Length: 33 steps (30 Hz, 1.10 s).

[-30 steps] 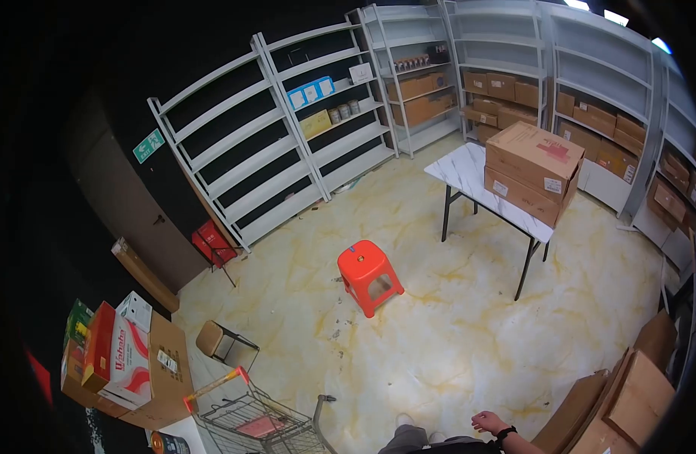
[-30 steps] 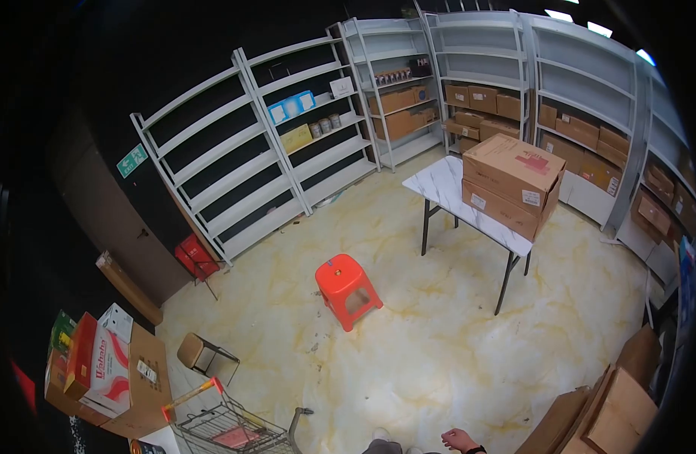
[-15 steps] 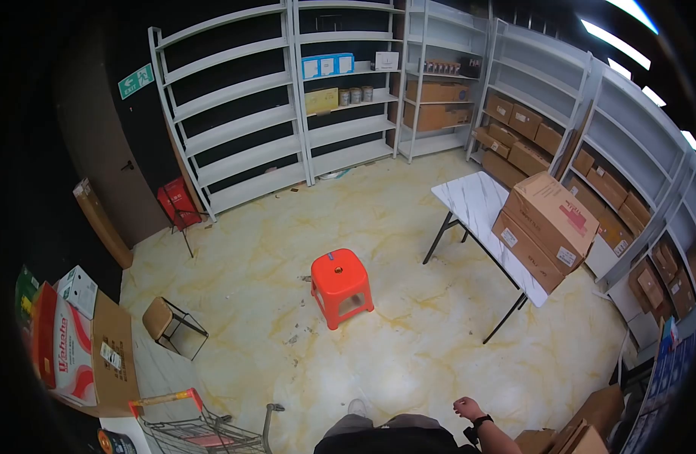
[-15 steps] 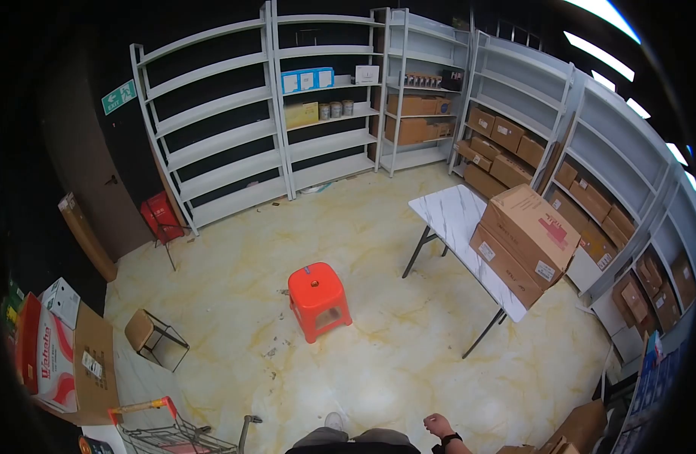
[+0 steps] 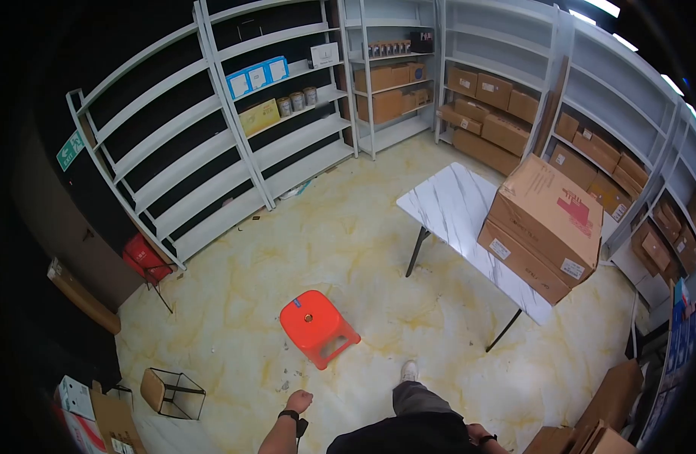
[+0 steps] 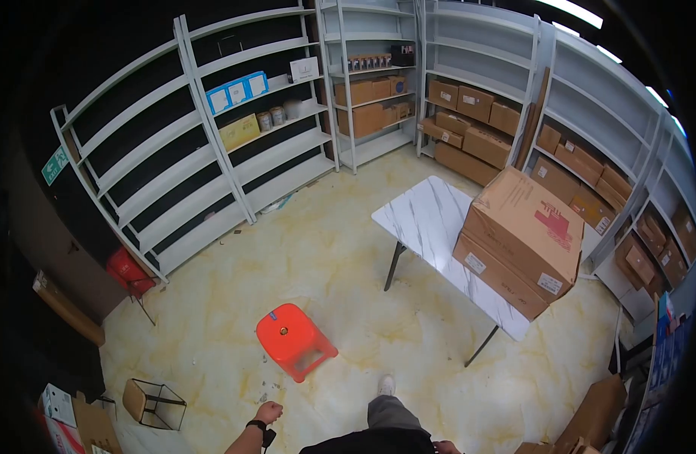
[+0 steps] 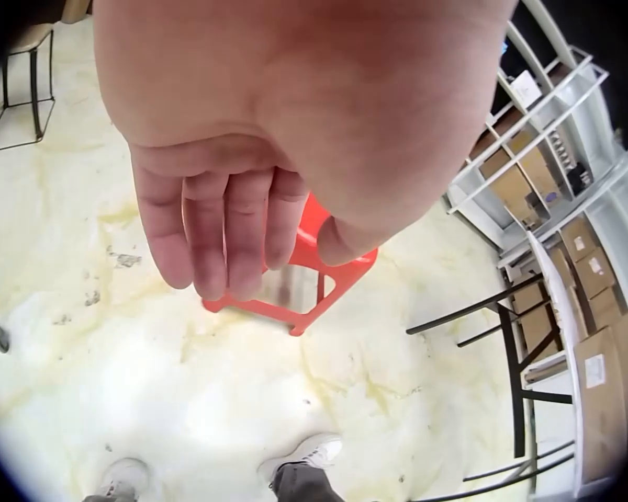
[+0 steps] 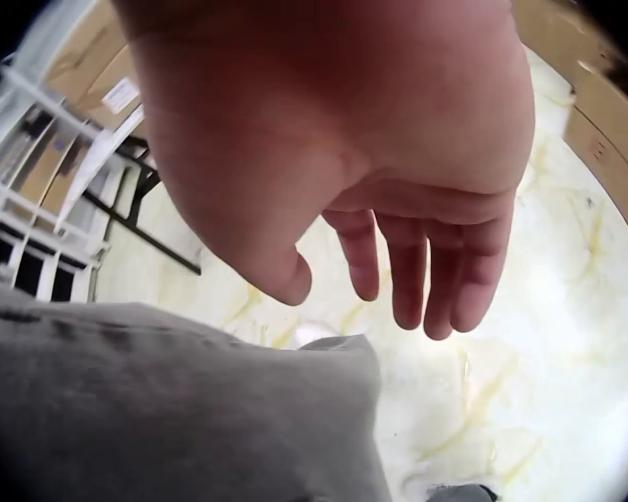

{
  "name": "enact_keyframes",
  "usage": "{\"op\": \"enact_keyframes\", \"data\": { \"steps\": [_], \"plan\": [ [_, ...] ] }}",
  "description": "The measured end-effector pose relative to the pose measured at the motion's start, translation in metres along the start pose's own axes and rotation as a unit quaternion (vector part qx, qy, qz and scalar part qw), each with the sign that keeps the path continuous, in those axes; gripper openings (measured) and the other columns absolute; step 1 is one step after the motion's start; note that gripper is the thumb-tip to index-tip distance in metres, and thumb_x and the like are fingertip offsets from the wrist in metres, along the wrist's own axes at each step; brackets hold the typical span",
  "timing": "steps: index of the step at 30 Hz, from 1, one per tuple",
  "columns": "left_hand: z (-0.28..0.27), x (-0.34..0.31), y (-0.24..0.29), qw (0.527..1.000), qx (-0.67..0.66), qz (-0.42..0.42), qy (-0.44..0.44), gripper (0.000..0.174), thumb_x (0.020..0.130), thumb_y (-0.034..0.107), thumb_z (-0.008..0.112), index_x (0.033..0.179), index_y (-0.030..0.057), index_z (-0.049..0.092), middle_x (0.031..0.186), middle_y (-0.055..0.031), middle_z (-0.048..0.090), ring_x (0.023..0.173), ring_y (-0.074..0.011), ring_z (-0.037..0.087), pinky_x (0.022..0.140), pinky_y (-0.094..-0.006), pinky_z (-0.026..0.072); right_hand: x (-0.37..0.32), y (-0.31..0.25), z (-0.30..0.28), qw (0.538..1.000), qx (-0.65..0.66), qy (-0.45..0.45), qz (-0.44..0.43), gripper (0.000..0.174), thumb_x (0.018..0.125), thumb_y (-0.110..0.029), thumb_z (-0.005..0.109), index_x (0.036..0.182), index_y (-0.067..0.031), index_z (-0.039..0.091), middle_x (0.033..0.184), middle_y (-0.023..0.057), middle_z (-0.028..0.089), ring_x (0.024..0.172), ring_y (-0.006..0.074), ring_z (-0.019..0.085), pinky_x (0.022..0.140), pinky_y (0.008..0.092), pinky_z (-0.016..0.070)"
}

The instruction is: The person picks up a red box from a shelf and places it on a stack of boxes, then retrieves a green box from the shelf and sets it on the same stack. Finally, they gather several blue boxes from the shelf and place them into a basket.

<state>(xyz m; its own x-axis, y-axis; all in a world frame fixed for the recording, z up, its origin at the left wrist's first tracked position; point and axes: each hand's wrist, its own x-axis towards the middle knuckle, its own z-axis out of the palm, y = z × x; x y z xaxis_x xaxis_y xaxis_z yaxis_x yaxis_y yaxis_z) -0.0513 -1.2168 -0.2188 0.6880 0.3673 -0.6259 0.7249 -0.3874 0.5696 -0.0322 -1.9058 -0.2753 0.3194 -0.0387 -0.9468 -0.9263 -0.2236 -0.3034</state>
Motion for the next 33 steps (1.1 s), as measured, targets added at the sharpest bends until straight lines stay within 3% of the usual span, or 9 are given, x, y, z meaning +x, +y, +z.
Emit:
{"op": "enact_keyframes", "data": {
  "steps": [2, 4, 6, 12, 15, 18, 28, 30, 33],
  "plan": [
    [-0.002, 0.023, 0.032, 0.999, -0.019, -0.005, -0.031, 0.031, 0.091, 0.032, 0.062, 0.094, 0.0021, 0.07, 0.082, -0.0054, 0.071, 0.068, -0.0143, 0.064, 0.061, -0.0305, 0.052, 0.039, -0.021, -0.006, 0.968, 0.125, -0.007, -0.216, 0.026, 0.091, -0.026, 0.069, 0.105, -0.004, 0.071, 0.084, 0.0073, 0.069, 0.069, 0.0186, 0.063, 0.061, 0.0369, 0.0477],
    [0.003, 0.023, 0.06, 0.995, -0.058, -0.049, -0.061, 0.032, 0.092, 0.034, 0.063, 0.095, 0.0031, 0.07, 0.084, -0.0051, 0.071, 0.072, -0.0137, 0.065, 0.063, -0.0304, 0.0528, 0.065, -0.068, -0.036, 0.999, -0.013, -0.011, -0.033, 0.023, 0.093, -0.024, 0.066, 0.103, -0.0037, 0.07, 0.087, 0.0093, 0.071, 0.074, 0.0198, 0.066, 0.062, 0.0358, 0.0516],
    [0.012, 0.028, 0.081, 0.989, -0.058, -0.08, -0.111, 0.033, 0.093, 0.037, 0.064, 0.097, 0.0045, 0.07, 0.086, -0.0052, 0.072, 0.075, -0.0137, 0.066, 0.064, -0.0306, 0.0537, 0.062, -0.143, -0.038, 0.996, -0.069, 0.041, -0.026, 0.025, 0.095, -0.024, 0.062, 0.103, -0.0009, 0.068, 0.089, 0.0115, 0.071, 0.076, 0.0222, 0.067, 0.066, 0.0369, 0.0548],
    [0.049, 0.03, 0.077, 0.998, -0.014, 0.044, -0.047, 0.028, 0.094, 0.025, 0.057, 0.086, 0.0025, 0.072, 0.083, -0.0118, 0.07, 0.077, -0.024, 0.065, 0.068, -0.0435, 0.0532, 0.099, -0.391, -0.026, 0.978, -0.105, 0.053, -0.174, 0.028, 0.092, -0.022, 0.061, 0.109, 0.0007, 0.06, 0.093, 0.0136, 0.072, 0.078, 0.0235, 0.069, 0.066, 0.0374, 0.0579],
    [0.048, 0.025, 0.104, 0.988, -0.129, -0.08, -0.03, 0.027, 0.095, 0.026, 0.056, 0.088, 0.0053, 0.072, 0.09, -0.0141, 0.073, 0.077, -0.0284, 0.067, 0.069, -0.0447, 0.0537, 0.126, -0.505, 0.015, 0.932, -0.117, 0.065, -0.338, 0.021, 0.095, -0.02, 0.058, 0.107, -0.0031, 0.06, 0.09, 0.0106, 0.071, 0.076, 0.0188, 0.068, 0.063, 0.0328, 0.0543],
    [0.031, 0.081, 0.119, 0.996, -0.051, -0.044, -0.052, 0.028, 0.095, 0.027, 0.055, 0.09, 0.0063, 0.072, 0.091, -0.0153, 0.073, 0.078, -0.0296, 0.068, 0.071, -0.045, 0.0536, 0.12, -0.609, 0.082, 0.904, -0.073, -0.013, -0.421, 0.019, 0.096, -0.017, 0.057, 0.11, -0.0044, 0.06, 0.094, 0.0081, 0.071, 0.082, 0.0164, 0.067, 0.07, 0.0313, 0.0534],
    [-0.061, 0.346, 0.211, 0.98, 0.163, 0.103, -0.053, 0.032, 0.095, 0.034, 0.053, 0.096, 0.0094, 0.073, 0.094, -0.0192, 0.073, 0.081, -0.0338, 0.069, 0.075, -0.0462, 0.0536, 0.099, -0.876, 0.251, 0.923, -0.135, -0.165, -0.321, 0.028, 0.101, -0.02, 0.057, 0.121, -0.0019, 0.058, 0.107, 0.0092, 0.07, 0.096, 0.0198, 0.069, 0.081, 0.0338, 0.055],
    [-0.103, 0.421, 0.25, 0.98, -0.134, -0.119, -0.082, 0.041, 0.093, 0.04, 0.059, 0.087, 0.0025, 0.073, 0.077, -0.0097, 0.071, 0.068, -0.0193, 0.067, 0.065, -0.0366, 0.0534, 0.092, -0.935, 0.274, 0.913, -0.134, -0.188, -0.337, 0.028, 0.102, -0.021, 0.056, 0.122, -0.0022, 0.058, 0.108, 0.0095, 0.07, 0.097, 0.0199, 0.069, 0.082, 0.034, 0.0548],
    [-0.189, 0.47, 0.342, 0.996, -0.067, 0.0, 0.052, 0.045, 0.09, 0.042, 0.062, 0.091, -0.0026, 0.071, 0.08, -0.0167, 0.072, 0.076, -0.0246, 0.071, 0.075, -0.0385, 0.0555, 0.101, -0.998, 0.295, 0.916, -0.102, -0.18, -0.344, 0.029, 0.101, -0.023, 0.057, 0.121, -0.0017, 0.058, 0.107, 0.0105, 0.071, 0.095, 0.0201, 0.068, 0.081, 0.0338, 0.0545]
  ]
}}
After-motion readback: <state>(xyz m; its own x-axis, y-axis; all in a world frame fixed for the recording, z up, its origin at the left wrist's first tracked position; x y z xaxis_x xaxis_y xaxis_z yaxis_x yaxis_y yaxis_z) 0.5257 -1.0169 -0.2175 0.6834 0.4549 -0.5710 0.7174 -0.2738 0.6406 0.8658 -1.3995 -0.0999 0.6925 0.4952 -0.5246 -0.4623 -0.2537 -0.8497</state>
